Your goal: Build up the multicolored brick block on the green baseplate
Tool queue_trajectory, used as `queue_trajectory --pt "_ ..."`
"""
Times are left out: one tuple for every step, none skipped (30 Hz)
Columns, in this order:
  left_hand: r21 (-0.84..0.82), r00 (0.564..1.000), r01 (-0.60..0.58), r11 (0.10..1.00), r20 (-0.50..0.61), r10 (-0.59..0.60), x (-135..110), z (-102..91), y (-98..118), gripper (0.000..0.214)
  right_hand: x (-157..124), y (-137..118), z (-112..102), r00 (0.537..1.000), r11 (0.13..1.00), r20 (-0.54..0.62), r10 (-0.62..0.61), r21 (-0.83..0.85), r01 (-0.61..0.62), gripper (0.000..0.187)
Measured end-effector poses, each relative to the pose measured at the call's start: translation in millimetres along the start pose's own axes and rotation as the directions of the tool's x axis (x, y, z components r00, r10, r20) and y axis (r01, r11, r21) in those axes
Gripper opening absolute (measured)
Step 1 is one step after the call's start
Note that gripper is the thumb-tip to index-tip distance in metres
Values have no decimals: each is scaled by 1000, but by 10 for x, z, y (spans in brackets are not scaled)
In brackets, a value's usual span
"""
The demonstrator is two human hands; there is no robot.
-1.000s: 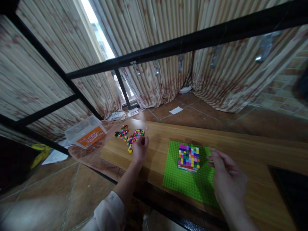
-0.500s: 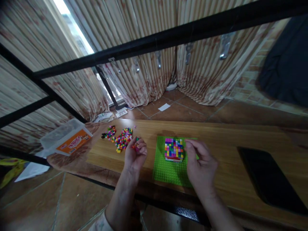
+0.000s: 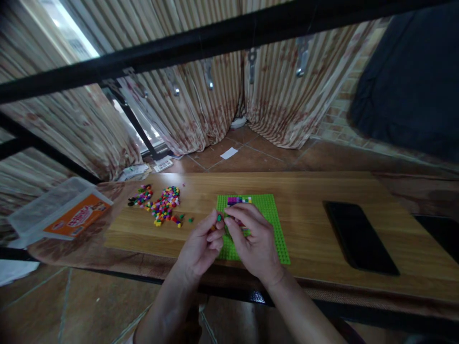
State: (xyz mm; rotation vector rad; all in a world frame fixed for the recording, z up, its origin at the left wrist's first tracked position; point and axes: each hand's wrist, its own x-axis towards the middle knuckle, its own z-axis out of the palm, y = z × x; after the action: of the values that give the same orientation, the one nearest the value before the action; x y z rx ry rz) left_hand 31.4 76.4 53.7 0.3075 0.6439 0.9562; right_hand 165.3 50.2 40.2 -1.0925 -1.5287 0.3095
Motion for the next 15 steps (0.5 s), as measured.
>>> queue_trajectory --pt "19 1000 9 1000 5 -9 -6 -6 -14 38 -6 -3 3 999 1000 40 5 6 -5 23" --pt "34 1000 11 999 9 -12 -6 -11 -23 40 -12 -4 7 998 1000 70 10 11 -11 23" --pt "46 1000 8 999 13 -9 -1 -15 -28 41 -18 -1 11 996 1000 91 13 15 -15 23" --pt "59 1000 4 998 18 -5 6 -20 -30 42 -24 5 15 994 1000 104 15 19 -18 23" --pt "73 1000 0 997 25 -2 14 -25 -30 43 -29 14 19 994 1000 111 17 23 -20 23" --pt "90 999 0 996 35 -3 22 -31 -28 44 -35 24 24 993 999 114 19 28 -22 22" --pt "106 999 1 994 49 -6 27 -37 -27 45 -41 35 29 993 999 116 21 33 -25 21" --pt "121 998 2 993 63 -10 30 -43 -25 45 -46 45 36 993 999 119 24 38 -29 21" --pt "136 997 5 991 77 -15 31 -47 -25 46 -51 53 43 992 999 121 29 40 -34 20" --pt "151 996 8 989 86 -21 30 -49 -25 47 -53 60 48 992 998 122 34 40 -40 19" --pt "166 996 10 986 89 -25 30 -50 -26 48 -53 66 51 992 998 120 38 39 -43 17" --pt "182 996 13 983 87 -29 30 -49 -26 49 -49 72 49 993 998 113 40 36 -44 16" --pt "199 996 17 980 81 -34 32 -48 -24 49 -40 81 39 994 998 99 42 33 -45 15" --pt "215 997 19 976 71 -36 36 -49 -19 50 -26 93 20 996 998 78 48 31 -50 14" --pt "229 998 15 973 56 -29 42 -52 -10 51 -7 111 -8 997 998 49 59 26 -61 13"
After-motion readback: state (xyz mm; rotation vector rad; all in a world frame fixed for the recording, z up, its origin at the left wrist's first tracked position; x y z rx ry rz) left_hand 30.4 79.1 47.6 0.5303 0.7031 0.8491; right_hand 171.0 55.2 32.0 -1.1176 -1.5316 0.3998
